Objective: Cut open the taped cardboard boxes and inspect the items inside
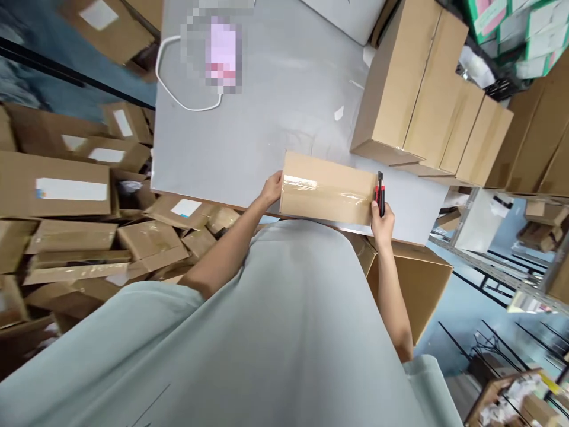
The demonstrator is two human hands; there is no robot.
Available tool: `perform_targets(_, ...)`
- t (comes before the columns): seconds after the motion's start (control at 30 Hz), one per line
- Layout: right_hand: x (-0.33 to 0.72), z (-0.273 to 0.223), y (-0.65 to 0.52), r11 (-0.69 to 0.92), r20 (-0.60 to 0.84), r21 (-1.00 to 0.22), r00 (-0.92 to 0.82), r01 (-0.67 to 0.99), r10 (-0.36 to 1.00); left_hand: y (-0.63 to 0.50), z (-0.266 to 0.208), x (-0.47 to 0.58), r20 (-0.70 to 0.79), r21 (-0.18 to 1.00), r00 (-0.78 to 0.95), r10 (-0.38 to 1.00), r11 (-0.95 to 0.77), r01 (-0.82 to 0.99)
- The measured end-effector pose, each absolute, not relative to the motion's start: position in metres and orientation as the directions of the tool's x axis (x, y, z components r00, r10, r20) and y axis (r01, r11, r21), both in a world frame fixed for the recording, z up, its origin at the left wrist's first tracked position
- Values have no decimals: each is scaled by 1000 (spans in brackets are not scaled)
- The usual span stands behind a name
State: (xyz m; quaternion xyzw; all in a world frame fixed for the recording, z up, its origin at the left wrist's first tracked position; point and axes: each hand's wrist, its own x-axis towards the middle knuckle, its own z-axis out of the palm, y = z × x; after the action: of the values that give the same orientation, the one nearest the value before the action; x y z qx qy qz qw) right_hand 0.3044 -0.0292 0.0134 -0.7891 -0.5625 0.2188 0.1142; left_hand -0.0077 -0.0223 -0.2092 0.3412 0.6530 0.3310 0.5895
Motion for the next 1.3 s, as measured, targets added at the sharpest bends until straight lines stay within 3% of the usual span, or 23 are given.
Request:
perform_targets(0.1, 292, 23, -34, -307, -147, -339, 272, 889, 951, -33, -195, -36, -490, 868, -81, 868, 495, 45)
perform_targets(0.23, 264, 52, -33, -180, -97, -229, 162, 957, 982, -53, -149, -70, -227, 968, 0, 974, 225, 107)
perform_targets(0.37, 213, 72, -20, 37, -316, -143, -81, 989, 945, -57, -120, -78, -141, 982, 208, 968, 110, 153)
perform_targets(0.47, 170, 76, -5, 290, -502, -57, -278, 955, 819, -54, -123, -76, -171, 979, 302, 938, 129, 156)
perform_targets(0.63, 119, 75, 17, 513, -725, 189, -233, 837, 648, -52, -132, -77, -246, 968, 367, 897, 206, 145)
perform_targets(0.8, 105, 76, 27, 574, -786, 270, -167, 773, 595, -54, -127, -81, -280, 960, 393, 876, 263, 97)
perform_targets(1.3, 95, 74, 31, 587, -815, 260, -152, 767, 559, -53, -132, -80, -293, 954, 406, 866, 292, 66)
